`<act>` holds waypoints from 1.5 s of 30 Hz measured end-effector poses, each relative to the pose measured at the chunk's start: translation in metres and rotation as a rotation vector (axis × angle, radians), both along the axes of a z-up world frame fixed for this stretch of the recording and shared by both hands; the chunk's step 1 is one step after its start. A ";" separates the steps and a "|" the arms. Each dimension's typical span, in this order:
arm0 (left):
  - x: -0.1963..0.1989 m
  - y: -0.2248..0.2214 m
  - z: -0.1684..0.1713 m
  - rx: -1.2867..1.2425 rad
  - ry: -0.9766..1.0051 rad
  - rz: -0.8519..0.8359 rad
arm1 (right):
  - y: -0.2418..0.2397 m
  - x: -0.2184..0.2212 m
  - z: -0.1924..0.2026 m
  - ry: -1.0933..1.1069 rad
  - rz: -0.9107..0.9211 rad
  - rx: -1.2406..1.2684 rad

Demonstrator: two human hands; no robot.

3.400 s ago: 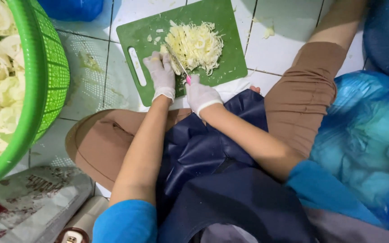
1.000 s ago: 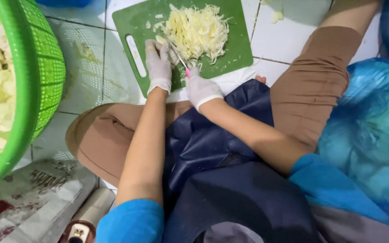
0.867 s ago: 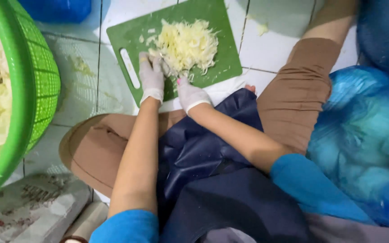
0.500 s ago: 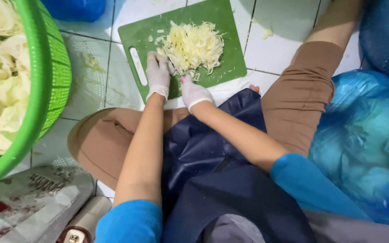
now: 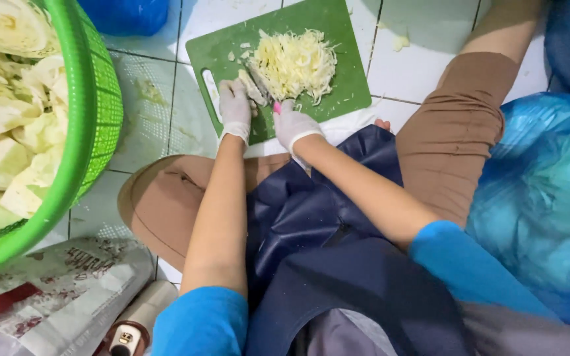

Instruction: Shredding cabbage into thin strips using a knife on a cutting board.

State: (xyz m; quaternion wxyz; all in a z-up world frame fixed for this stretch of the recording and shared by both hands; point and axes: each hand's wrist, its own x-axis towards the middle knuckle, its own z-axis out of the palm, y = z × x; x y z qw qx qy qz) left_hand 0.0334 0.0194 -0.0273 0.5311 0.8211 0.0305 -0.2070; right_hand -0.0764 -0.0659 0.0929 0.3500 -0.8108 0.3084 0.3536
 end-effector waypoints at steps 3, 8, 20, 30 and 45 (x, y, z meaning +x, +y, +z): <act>-0.003 0.001 0.008 -0.186 0.129 0.164 | 0.005 -0.009 0.014 -0.025 -0.012 -0.088; -0.007 -0.003 0.024 -0.023 0.027 0.039 | 0.016 -0.016 0.025 -0.030 -0.048 -0.118; -0.010 -0.006 0.037 -0.056 -0.172 -0.076 | 0.019 -0.001 -0.002 -0.057 -0.228 -0.049; -0.005 0.005 0.066 0.012 -0.003 0.021 | 0.010 -0.019 0.008 -0.220 -0.105 -0.199; -0.002 0.010 0.050 -0.095 0.186 0.060 | 0.020 -0.020 -0.002 -0.183 -0.141 -0.221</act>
